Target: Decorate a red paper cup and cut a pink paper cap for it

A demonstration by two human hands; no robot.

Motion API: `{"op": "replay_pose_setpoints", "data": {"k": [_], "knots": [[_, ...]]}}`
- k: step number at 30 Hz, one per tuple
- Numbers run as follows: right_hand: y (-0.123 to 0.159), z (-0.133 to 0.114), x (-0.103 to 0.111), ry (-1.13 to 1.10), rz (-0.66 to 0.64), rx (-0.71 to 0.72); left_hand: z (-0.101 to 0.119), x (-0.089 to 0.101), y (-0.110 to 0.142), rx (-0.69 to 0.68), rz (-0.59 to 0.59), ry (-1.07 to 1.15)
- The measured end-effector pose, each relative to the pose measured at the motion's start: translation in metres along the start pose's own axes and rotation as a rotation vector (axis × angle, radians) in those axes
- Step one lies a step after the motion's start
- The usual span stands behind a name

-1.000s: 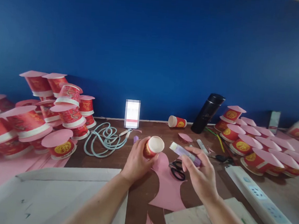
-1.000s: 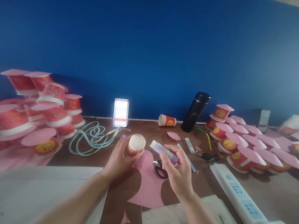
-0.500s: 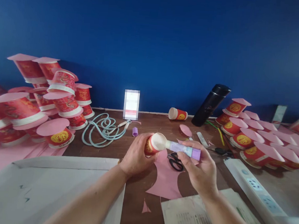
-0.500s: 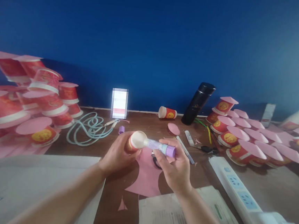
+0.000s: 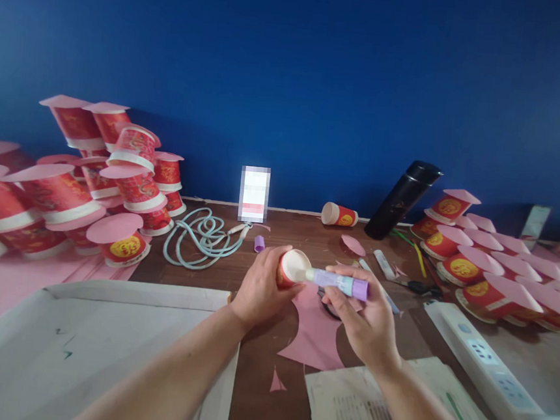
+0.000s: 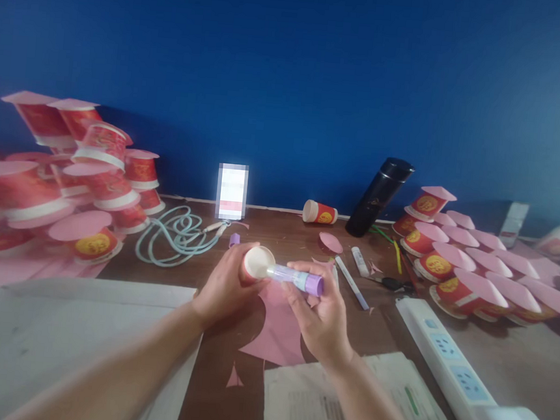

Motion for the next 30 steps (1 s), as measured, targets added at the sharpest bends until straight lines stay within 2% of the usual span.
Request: {"op": "replay_pose_setpoints", "data": {"k": [3,5,10,13,15,18,24,30], "knots": [[-0.012,-0.004,-0.008,-0.028,-0.002,0.010,-0.008,0.001,-0.004,0.065,-0.005,0.038],[-0.026,-0.009,-0.016,-0.009,-0.017,0.029,-0.014,0.005,-0.006,0.093,0.036,0.061],[-0.056,-0.018,-0.052,-0.038,-0.083,0.065,-0.018,0.017,-0.008,0.126,0.134,0.104],[-0.059,-0.015,-0.064,-0.009,-0.033,0.094,-0.020,0.019,-0.008,0.169,0.131,0.136],[-0.055,-0.011,-0.063,-0.055,0.057,0.114,-0.025,0.018,-0.008,0.214,0.120,0.160],[-0.049,-0.008,-0.056,-0.066,0.122,0.155,-0.031,0.015,-0.009,0.245,0.103,0.204],[-0.048,-0.003,-0.049,-0.057,0.119,0.137,-0.032,0.012,-0.012,0.250,0.086,0.227],[-0.048,0.001,-0.051,0.060,0.093,0.175,-0.036,0.014,-0.012,0.236,0.132,0.185]]}}
Point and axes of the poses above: each hand's wrist, its own y-axis away from the middle knuckle, its own x-axis out of the back of the hand, z = x × y, the point moved 10 cm from there along -y, towards the middle knuckle, and after that the axes turned 9 degrees about x, right-handed, at the moved point
